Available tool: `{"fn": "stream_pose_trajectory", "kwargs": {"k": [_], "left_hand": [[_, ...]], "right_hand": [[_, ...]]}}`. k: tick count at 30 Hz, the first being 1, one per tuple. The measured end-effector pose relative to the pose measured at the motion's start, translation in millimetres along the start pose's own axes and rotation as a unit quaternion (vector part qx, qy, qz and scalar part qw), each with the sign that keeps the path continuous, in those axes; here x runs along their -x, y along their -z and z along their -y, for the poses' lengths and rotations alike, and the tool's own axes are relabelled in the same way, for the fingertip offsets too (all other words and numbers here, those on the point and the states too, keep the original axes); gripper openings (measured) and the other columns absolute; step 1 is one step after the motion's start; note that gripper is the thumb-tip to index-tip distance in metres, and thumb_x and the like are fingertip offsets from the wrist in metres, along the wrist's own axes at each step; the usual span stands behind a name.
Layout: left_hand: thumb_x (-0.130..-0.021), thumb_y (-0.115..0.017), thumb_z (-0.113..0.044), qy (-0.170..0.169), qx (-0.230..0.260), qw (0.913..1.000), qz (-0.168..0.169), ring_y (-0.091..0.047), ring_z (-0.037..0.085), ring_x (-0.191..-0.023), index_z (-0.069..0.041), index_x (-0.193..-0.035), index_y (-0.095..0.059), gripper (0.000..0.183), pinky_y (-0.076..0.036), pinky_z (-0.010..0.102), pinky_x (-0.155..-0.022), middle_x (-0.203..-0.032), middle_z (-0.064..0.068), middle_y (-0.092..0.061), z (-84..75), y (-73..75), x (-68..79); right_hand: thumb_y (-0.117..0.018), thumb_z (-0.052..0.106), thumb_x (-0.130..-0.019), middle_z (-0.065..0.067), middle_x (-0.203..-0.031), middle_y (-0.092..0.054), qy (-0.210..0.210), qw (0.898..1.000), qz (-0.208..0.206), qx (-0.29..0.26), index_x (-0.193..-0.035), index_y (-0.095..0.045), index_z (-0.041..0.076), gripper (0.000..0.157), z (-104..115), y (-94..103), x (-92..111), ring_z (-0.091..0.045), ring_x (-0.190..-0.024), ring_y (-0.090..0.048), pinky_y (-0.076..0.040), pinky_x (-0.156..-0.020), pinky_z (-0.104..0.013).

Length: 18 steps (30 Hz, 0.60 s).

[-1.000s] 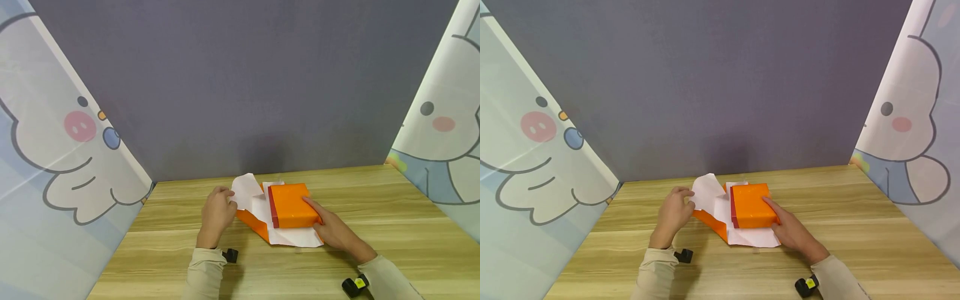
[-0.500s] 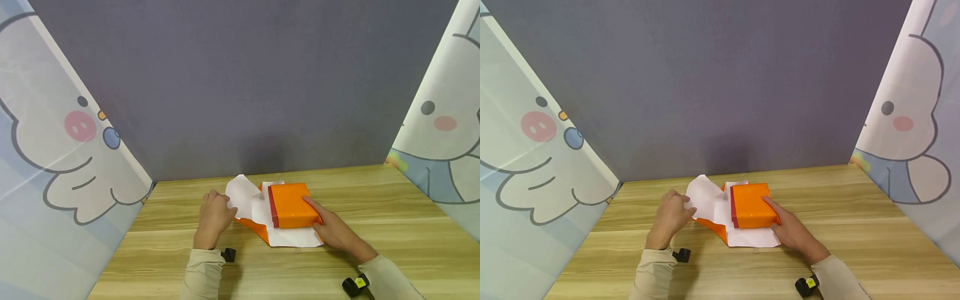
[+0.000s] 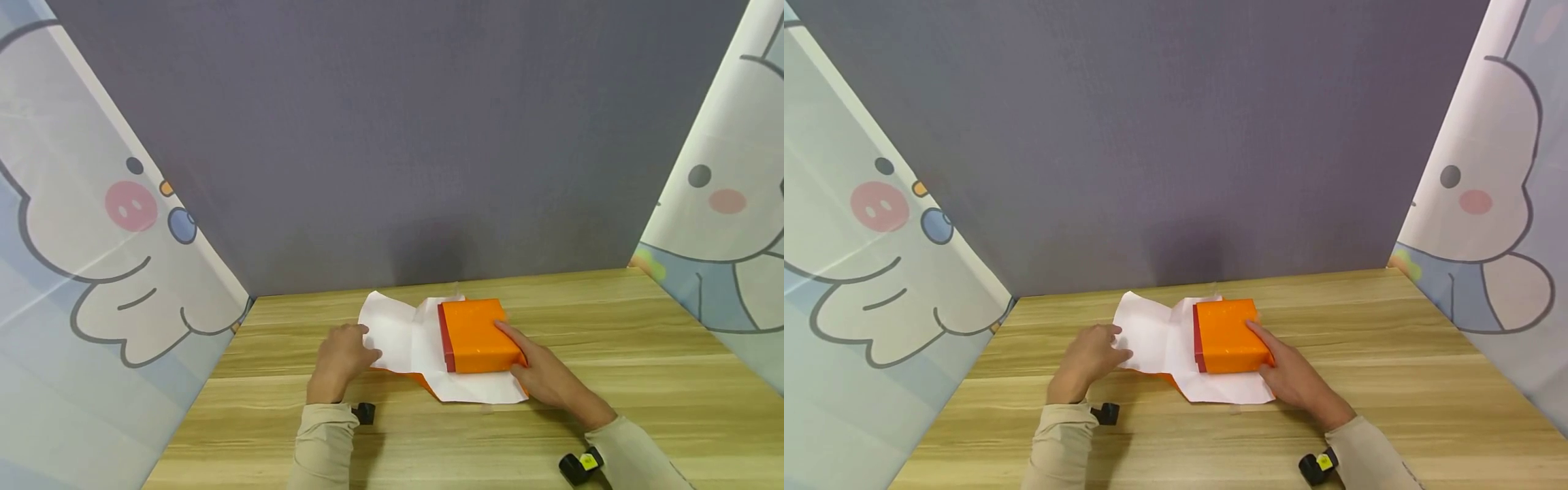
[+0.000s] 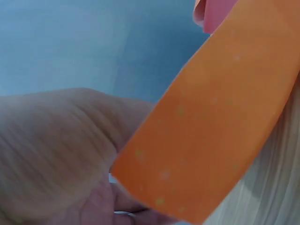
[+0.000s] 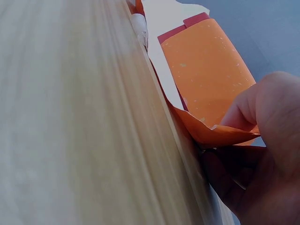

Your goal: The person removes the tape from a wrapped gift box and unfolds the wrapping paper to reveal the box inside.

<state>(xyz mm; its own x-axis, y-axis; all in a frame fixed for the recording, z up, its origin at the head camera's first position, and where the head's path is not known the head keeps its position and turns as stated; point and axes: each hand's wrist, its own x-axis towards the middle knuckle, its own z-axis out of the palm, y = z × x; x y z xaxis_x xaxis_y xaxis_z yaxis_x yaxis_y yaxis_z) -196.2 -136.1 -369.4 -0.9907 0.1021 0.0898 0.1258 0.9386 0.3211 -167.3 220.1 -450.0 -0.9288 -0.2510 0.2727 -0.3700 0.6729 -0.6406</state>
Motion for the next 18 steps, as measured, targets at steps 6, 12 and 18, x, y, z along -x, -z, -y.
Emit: {"fn": "stream_pose_trajectory", "kwargs": {"k": [6,12,18], "left_hand": [[-0.082,-0.079,-0.034,0.000,0.033,0.9979,0.056,-0.056,0.040,-0.122,-0.006,-0.137,-0.060,0.065,-0.047,0.054,-0.096,-0.130,0.018,-0.062,-4.2,-9.2,-1.8],[-0.084,-0.078,-0.032,-0.032,0.085,0.9919,0.089,-0.050,0.041,-0.129,-0.001,-0.149,-0.042,0.081,-0.042,0.052,-0.104,-0.139,0.026,-0.053,-10.0,-24.2,-3.5],[-0.086,-0.077,-0.039,-0.052,0.082,0.9900,0.102,-0.049,0.043,-0.128,-0.003,-0.152,-0.039,0.084,-0.041,0.054,-0.105,-0.141,0.027,-0.050,-19.8,-38.3,-5.6]], "right_hand": [[-0.058,-0.006,-0.084,-0.017,-0.151,-0.045,-0.001,1.000,0.001,-0.004,-0.157,-0.034,0.020,0.081,0,-0.4,0,-0.023,-0.113,-0.053,-0.042,-0.100,-0.054],[-0.059,-0.006,-0.085,-0.018,-0.151,-0.045,-0.003,1.000,0.003,-0.005,-0.157,-0.034,0.020,0.081,1,0.2,0,-0.022,-0.110,-0.053,-0.043,-0.098,-0.051],[-0.059,-0.005,-0.086,-0.019,-0.149,-0.046,-0.006,1.000,0.004,-0.003,-0.157,-0.034,0.020,0.079,1,1.3,0,-0.022,-0.106,-0.054,-0.044,-0.096,-0.050]]}}
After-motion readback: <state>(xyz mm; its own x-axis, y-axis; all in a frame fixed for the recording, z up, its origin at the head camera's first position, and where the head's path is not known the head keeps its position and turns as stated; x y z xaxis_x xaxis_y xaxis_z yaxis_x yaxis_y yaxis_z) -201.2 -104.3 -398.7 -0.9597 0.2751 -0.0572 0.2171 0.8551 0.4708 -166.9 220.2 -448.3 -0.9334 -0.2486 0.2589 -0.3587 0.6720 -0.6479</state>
